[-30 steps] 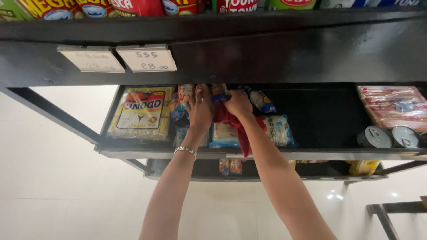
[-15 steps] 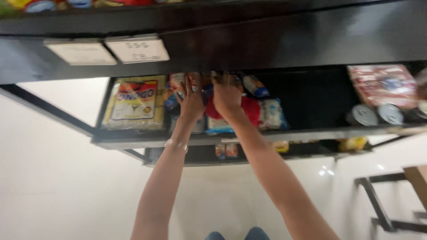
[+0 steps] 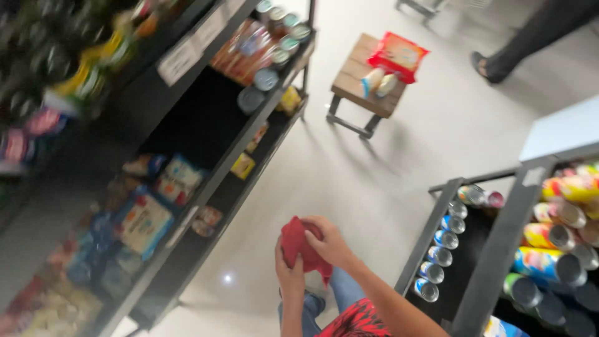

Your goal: Wiping down various packaged food items and canned goods with a cloth before placing them back on store shelves.

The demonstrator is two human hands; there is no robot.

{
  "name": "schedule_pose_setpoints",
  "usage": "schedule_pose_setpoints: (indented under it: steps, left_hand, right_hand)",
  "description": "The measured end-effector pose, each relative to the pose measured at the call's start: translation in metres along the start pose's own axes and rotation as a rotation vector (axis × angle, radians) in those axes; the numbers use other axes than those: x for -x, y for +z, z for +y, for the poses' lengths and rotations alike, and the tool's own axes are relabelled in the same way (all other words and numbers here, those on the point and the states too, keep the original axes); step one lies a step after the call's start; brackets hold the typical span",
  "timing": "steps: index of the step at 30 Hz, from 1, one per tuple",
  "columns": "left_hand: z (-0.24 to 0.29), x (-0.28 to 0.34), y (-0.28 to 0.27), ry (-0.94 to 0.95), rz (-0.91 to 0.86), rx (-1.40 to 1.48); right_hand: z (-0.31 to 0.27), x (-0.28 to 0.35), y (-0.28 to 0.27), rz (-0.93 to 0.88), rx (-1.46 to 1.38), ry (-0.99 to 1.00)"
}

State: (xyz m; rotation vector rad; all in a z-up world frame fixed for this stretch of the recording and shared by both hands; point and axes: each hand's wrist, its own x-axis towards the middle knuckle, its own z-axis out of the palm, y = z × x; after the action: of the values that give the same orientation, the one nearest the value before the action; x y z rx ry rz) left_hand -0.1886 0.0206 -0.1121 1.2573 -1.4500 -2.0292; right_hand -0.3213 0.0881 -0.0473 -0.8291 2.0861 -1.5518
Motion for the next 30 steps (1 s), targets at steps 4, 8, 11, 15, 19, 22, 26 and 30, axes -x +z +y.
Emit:
schedule_pose_setpoints:
  steps: [4,8,11,15,19,22,26,30]
  left_hand:
    - [0.071,0.017,0.069,0.209,-0.177,-0.114]
    - [0.117,-0.002,0.146,0.063,-0.392,0.208]
    - [0.140,-0.023,0.207,0.036,-0.381,0.162]
    - [0.153,-0.035,0.275,0.033,-0.410,0.133]
    - [0.167,-0.045,0.337,0.315,-0.479,-0.133]
    - [0.168,-0.053,0.379,0.565,-0.564,-0.267]
    - [0.181,-0.080,0.432,0.796,-0.605,-0.377]
    - [0.152,-0.183,0.483,0.484,-0.670,-0.246]
  right_hand:
    - [-0.001,-0.006,-0.082,-0.022,-0.056,0.183]
    - [-0.020,-0.021,-0.153,0.024,0.047,0.045]
    - [-0.005,-0.038,-0.208,0.084,-0.210,0.177]
    - [0.005,-0.058,-0.280,-0.014,-0.618,0.404]
    - [0.000,-0.087,-0.318,0.101,-0.644,0.288]
    - [0.009,-0.103,-0.334,0.382,-0.442,0.205]
    - [0.034,-0.138,-0.367,0.729,-0.251,0.033]
    - [0.082,-0.189,-0.408,0.866,-0.298,0.076]
